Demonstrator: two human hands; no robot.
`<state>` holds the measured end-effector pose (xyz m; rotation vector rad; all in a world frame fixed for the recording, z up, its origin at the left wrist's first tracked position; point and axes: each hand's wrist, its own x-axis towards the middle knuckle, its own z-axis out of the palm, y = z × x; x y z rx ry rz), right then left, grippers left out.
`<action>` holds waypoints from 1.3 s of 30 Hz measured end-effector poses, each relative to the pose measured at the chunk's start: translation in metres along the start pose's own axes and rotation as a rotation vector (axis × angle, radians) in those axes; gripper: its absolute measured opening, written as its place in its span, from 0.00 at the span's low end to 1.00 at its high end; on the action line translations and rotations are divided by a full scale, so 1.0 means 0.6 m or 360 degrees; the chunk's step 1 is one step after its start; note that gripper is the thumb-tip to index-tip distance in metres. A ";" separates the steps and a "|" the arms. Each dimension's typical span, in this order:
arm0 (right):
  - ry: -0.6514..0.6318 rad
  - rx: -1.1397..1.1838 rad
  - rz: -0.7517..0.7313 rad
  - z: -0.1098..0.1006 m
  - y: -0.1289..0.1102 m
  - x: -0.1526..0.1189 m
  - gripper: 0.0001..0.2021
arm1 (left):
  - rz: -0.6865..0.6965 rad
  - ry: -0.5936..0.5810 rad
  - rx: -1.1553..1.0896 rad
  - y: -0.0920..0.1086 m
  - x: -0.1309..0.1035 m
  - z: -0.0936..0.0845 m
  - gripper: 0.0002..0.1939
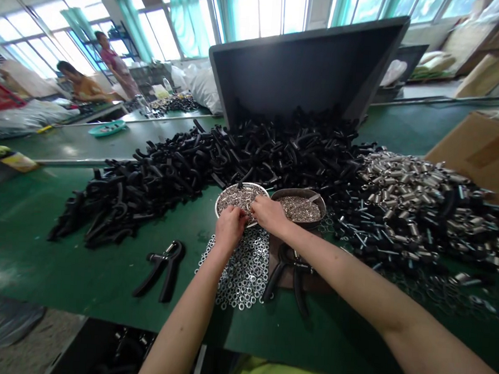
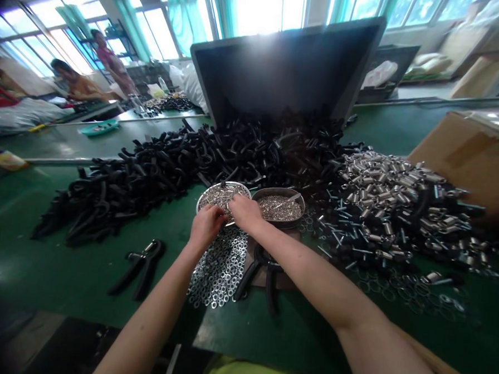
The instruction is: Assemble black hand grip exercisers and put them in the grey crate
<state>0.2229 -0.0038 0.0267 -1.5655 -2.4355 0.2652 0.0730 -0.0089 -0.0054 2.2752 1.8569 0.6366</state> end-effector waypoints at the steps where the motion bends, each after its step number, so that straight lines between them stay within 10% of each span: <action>1: -0.0013 0.0011 -0.0001 0.004 -0.001 0.005 0.12 | -0.0011 0.0012 -0.0010 0.001 0.001 0.002 0.05; 12: 0.0187 0.0392 0.0214 -0.004 0.015 0.005 0.09 | -0.0405 0.0202 -0.0404 -0.002 0.018 -0.020 0.06; 19: 0.0275 0.1138 0.0358 -0.013 0.077 -0.126 0.07 | -0.0437 -0.0009 -0.1250 0.026 -0.052 -0.018 0.09; 26: 0.0015 0.0906 0.0392 0.001 0.114 -0.211 0.09 | -0.0455 -0.0852 -0.1688 0.081 -0.142 0.005 0.08; 39: -0.0201 -0.0091 -0.0005 -0.002 0.067 -0.181 0.12 | -0.0056 -0.0680 -0.1275 0.108 -0.133 0.039 0.09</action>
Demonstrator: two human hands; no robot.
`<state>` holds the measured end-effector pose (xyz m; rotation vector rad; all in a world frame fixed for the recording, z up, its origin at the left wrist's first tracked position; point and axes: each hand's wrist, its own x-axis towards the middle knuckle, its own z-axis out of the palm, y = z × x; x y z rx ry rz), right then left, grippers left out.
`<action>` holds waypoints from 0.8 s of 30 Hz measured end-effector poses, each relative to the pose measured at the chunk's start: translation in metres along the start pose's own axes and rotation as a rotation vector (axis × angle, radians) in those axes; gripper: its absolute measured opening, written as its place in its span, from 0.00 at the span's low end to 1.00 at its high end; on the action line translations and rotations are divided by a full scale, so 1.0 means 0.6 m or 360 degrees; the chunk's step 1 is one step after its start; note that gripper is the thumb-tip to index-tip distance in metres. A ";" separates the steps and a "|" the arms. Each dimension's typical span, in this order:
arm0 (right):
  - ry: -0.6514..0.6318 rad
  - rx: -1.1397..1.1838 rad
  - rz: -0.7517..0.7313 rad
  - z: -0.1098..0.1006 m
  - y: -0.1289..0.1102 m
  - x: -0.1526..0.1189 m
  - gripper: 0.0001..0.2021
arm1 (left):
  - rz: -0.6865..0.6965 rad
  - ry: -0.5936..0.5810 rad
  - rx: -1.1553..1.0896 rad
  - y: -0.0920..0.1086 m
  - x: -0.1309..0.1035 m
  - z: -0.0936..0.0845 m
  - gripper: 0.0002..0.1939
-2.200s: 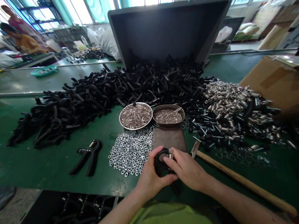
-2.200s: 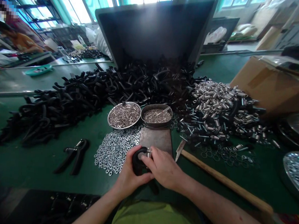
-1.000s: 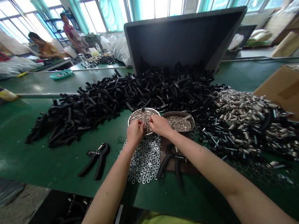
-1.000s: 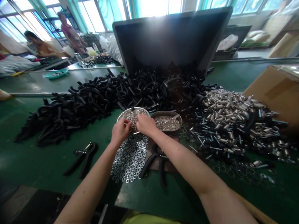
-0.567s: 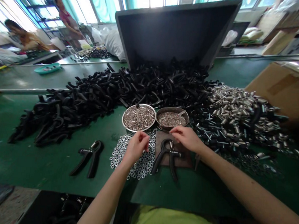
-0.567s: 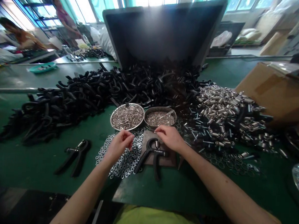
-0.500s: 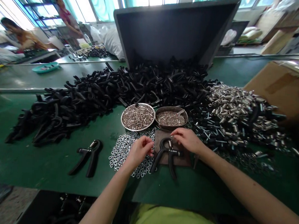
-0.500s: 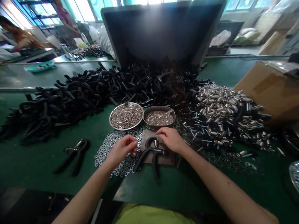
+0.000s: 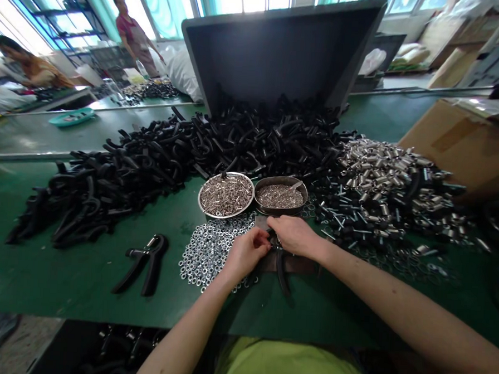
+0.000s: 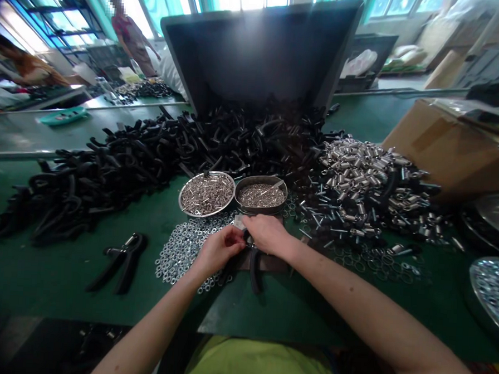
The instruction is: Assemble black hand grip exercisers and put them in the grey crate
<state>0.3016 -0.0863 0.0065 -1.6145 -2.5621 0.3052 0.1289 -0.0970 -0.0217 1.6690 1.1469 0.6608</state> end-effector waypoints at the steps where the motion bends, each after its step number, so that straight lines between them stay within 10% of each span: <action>1: -0.0032 -0.0062 -0.0024 -0.002 -0.004 -0.003 0.12 | 0.0025 -0.0007 0.0063 0.003 0.003 0.001 0.10; 8: 0.0120 -0.0160 0.0293 -0.010 0.032 -0.129 0.11 | 0.0214 -0.0170 0.0807 0.045 0.011 0.003 0.16; 15: 0.0068 -0.0319 0.0873 0.063 0.083 -0.306 0.09 | 0.0691 -0.0342 0.1637 0.069 0.005 0.016 0.08; 24: 0.0504 0.0737 0.0729 -0.013 0.017 -0.192 0.18 | 0.0831 0.0177 0.1305 -0.008 -0.028 0.025 0.12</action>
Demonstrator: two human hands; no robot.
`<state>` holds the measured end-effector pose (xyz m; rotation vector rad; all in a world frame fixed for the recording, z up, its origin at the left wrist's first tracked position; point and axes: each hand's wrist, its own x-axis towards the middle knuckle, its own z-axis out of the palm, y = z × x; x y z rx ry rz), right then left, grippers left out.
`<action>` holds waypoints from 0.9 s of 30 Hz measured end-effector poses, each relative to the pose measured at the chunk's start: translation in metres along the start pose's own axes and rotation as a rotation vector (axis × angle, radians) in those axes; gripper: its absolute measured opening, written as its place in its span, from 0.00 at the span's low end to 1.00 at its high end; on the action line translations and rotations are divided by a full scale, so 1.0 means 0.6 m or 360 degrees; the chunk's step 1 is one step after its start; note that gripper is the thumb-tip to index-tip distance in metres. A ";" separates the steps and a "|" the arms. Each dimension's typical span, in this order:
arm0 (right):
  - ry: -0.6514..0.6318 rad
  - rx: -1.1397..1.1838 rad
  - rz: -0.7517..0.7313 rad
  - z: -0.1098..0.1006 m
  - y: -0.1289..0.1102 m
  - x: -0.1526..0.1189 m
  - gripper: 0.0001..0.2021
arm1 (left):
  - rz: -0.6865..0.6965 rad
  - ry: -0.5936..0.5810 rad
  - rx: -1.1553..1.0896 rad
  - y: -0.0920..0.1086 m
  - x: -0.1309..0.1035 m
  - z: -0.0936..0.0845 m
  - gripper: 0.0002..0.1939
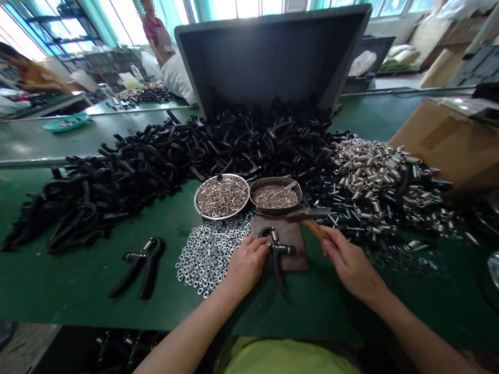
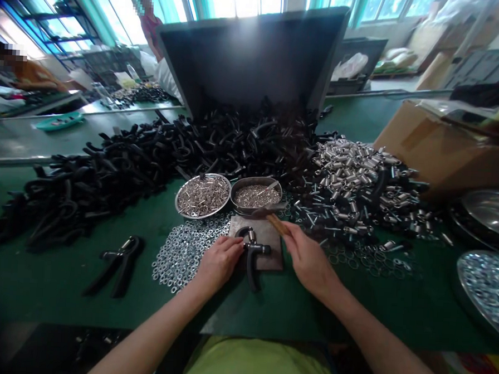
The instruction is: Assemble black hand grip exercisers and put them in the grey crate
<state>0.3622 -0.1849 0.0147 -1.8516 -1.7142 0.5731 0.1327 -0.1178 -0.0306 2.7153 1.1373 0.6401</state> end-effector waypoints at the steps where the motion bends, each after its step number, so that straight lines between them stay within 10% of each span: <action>1: -0.0021 0.0058 -0.0040 0.007 -0.014 0.014 0.18 | -0.0006 -0.0054 0.0016 0.003 0.000 -0.002 0.13; 6: -0.0235 0.0173 -0.0001 0.037 -0.017 0.038 0.15 | -0.0154 -0.0158 -0.0098 0.008 0.001 -0.018 0.13; 15: -0.0194 0.0998 0.0902 0.048 0.033 -0.072 0.23 | -0.0741 -0.0133 -0.0219 0.015 -0.022 -0.009 0.07; 22: 0.0090 0.0072 -0.0101 0.038 -0.043 -0.043 0.20 | -0.0727 -0.0154 -0.0224 0.014 -0.017 -0.013 0.07; 27: -0.0229 -0.0529 -0.0264 0.067 -0.032 -0.035 0.19 | -0.0724 -0.0192 -0.0215 0.012 -0.019 -0.013 0.07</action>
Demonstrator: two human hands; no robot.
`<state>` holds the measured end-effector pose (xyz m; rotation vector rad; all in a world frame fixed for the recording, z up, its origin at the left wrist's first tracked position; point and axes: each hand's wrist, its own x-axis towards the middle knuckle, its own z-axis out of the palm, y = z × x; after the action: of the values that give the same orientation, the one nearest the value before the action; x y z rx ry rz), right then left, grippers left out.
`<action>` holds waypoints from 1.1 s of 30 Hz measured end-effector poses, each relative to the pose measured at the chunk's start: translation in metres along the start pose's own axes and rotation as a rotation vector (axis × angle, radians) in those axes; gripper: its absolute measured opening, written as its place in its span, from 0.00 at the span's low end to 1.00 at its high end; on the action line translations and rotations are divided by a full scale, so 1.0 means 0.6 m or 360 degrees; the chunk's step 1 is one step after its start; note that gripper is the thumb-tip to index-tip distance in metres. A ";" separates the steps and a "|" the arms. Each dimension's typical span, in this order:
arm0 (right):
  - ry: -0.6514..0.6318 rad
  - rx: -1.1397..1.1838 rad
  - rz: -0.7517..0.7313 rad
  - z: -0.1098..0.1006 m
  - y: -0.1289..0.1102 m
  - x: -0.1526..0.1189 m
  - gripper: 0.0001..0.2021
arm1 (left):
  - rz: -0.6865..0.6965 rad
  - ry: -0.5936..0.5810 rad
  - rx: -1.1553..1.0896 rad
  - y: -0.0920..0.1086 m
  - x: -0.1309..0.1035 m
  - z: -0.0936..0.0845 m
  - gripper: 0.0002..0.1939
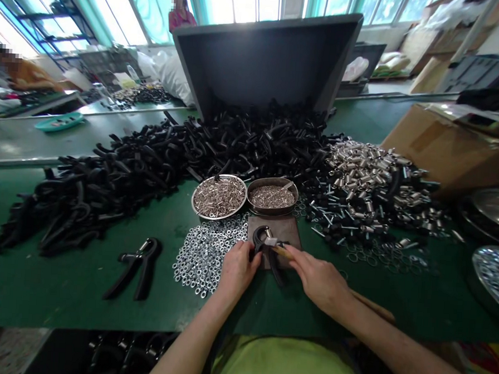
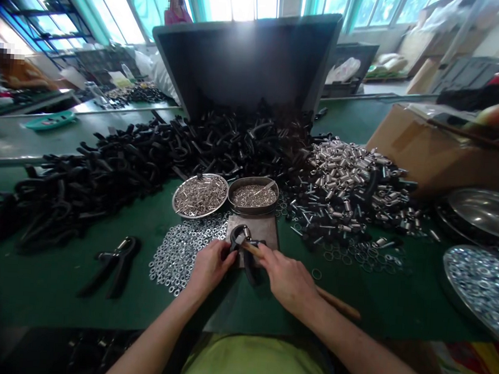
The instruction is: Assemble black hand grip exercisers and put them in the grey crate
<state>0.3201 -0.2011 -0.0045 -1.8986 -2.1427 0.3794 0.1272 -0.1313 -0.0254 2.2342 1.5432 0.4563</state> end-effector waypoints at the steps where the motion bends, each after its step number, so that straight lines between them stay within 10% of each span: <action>1: 0.0022 -0.0049 0.0008 0.006 0.007 -0.006 0.19 | 0.0000 -0.0004 -0.0013 -0.001 0.000 -0.001 0.08; 6: 0.0405 -0.0400 0.0079 0.020 0.065 -0.069 0.19 | 0.0000 0.0048 -0.0351 -0.011 0.009 -0.010 0.18; 16: 0.0450 -0.0804 0.0133 0.003 0.127 -0.066 0.15 | -0.1022 -0.0359 -0.2406 0.055 -0.014 0.002 0.21; 23: 0.0350 -0.0149 -0.0181 -0.059 0.081 0.140 0.13 | -0.0302 -0.0381 -0.1567 0.059 -0.010 -0.049 0.19; 28: -0.0100 -0.0305 -0.0003 -0.057 0.060 0.293 0.07 | 0.0296 -0.0035 -0.0234 0.041 0.135 -0.071 0.10; 33: -0.0244 -0.0284 0.0034 -0.031 0.051 0.340 0.06 | 0.0230 -0.0183 0.0242 0.030 0.276 -0.042 0.07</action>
<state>0.3315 0.0053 0.0053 -2.0501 -2.3264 0.3596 0.1867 0.0216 0.0132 2.4524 1.4069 0.2526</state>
